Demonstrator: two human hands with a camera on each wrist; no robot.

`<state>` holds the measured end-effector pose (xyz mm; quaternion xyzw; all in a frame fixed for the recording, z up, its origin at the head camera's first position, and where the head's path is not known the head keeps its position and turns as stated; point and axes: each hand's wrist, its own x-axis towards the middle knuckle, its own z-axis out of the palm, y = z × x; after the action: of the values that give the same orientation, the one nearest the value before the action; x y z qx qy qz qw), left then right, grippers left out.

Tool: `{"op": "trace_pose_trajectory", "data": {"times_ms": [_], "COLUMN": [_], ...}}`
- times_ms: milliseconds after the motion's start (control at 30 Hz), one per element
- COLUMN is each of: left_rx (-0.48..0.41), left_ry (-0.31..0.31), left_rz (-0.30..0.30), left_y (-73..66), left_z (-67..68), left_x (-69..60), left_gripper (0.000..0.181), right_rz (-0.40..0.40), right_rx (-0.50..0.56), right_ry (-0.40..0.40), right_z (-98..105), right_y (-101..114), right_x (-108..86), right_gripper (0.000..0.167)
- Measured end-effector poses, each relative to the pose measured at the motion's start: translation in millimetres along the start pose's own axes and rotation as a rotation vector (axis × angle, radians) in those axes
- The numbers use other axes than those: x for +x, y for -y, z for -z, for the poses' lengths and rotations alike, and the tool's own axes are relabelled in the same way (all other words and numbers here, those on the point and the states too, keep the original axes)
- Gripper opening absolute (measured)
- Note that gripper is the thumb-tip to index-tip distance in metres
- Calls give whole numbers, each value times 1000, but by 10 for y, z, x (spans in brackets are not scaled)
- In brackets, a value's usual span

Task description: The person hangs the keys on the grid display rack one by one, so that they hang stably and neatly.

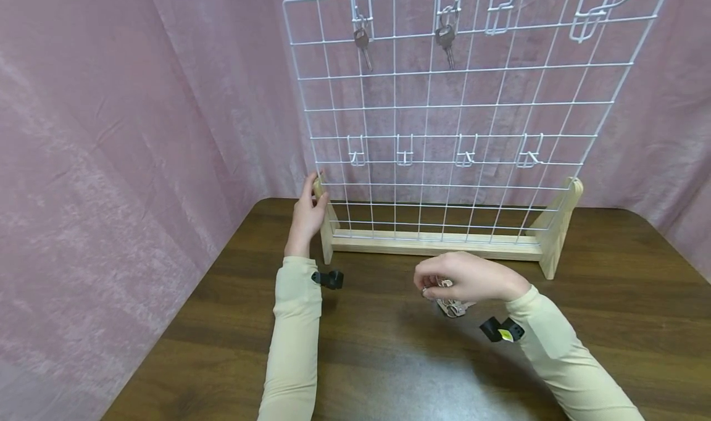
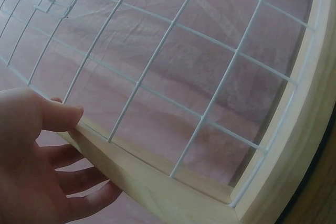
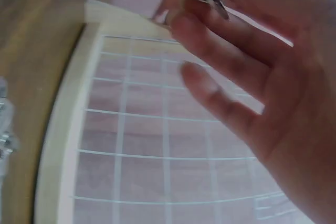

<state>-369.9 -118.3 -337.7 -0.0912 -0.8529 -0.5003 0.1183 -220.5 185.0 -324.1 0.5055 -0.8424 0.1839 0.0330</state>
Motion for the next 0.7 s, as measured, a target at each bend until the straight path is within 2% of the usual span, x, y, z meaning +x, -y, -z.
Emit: {"op": "trace_pose_trajectory", "data": {"times_ms": [200,333,467,700], "left_rx": [-15,-20,-18,-13], "left_ry": [-1,-16,-19,-14], "left_rz": [1,-8,-4,-3], "left_y": [-6,-12,-8,-2], "left_z": [-11,1,6,-13], "left_x": [-4,-6,-5,-8], "left_gripper": [51,51,51,51], "right_rz": [56,55,52,59], "right_rx": [-96,-143,-188,-294], "right_ry": [-292,-420,-472,-474], "right_z": [233,442,668,1062], "right_y": [93,124,152,221], "right_x": [-36,-35,-30,-29], "right_gripper": [18,22,23,24]}}
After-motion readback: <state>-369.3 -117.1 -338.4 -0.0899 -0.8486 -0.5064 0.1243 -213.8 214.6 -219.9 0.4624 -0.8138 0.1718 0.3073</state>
